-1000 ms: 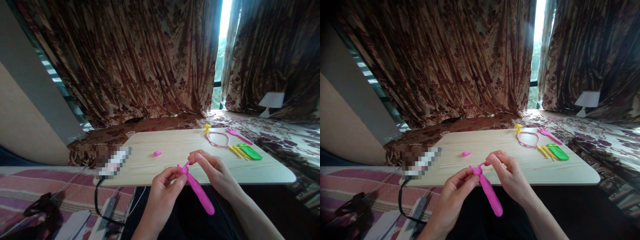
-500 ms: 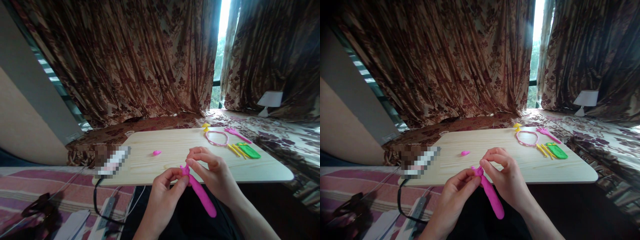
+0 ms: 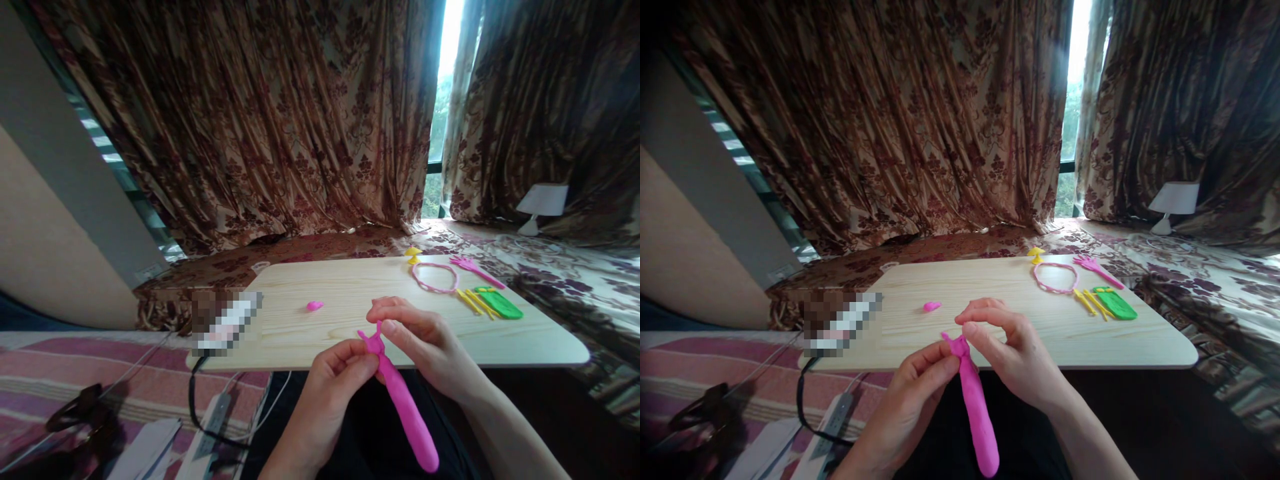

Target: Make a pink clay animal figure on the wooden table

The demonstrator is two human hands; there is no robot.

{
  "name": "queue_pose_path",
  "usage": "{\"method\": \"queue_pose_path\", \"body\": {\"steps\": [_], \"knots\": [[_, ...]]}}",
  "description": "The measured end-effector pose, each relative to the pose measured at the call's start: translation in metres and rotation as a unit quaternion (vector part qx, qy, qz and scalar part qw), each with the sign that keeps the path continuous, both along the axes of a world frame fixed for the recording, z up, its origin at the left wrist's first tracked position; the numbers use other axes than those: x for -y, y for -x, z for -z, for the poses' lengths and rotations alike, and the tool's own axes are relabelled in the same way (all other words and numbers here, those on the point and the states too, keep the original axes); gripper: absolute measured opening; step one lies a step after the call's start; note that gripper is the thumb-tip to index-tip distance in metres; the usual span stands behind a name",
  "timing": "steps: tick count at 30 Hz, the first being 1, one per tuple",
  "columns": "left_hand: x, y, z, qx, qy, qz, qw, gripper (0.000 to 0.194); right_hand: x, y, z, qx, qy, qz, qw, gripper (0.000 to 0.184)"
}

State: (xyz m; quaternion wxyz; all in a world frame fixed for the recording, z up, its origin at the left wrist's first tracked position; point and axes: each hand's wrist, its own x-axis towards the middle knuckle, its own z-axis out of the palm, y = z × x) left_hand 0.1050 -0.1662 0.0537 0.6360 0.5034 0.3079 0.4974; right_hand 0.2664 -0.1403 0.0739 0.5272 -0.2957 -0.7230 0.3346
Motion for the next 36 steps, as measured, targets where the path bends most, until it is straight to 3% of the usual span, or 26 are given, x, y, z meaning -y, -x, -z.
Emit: {"method": "queue_pose_path", "body": {"steps": [10,18,24,32,36], "knots": [[0.0018,0.0011,-0.0014,0.093,0.079,0.087,0.989,0.016,-0.0017,0.0004,0.0021,-0.034,0.025,-0.047,0.998,0.014],[0.0058,0.0013,0.0007,0.082,0.075,0.089,0.990,0.017,-0.0001,0.0022,0.0004,-0.047,-0.001,-0.027,0.999,0.020],[0.0042,0.0005,0.0023,0.071,0.080,0.077,0.991,0.015,-0.0001,-0.0040,0.0002,-0.009,0.013,0.033,0.999,0.026],[0.0065,0.0005,0.0039,0.075,0.091,0.072,0.990,0.011,-0.0007,0.0031,0.0016,-0.044,-0.018,-0.003,0.999,0.019],[-0.0007,0.0000,0.0048,0.042,0.061,0.032,0.997,0.012,-0.0038,-0.0015,0.0026,-0.012,-0.002,0.043,0.999,0.024]]}}
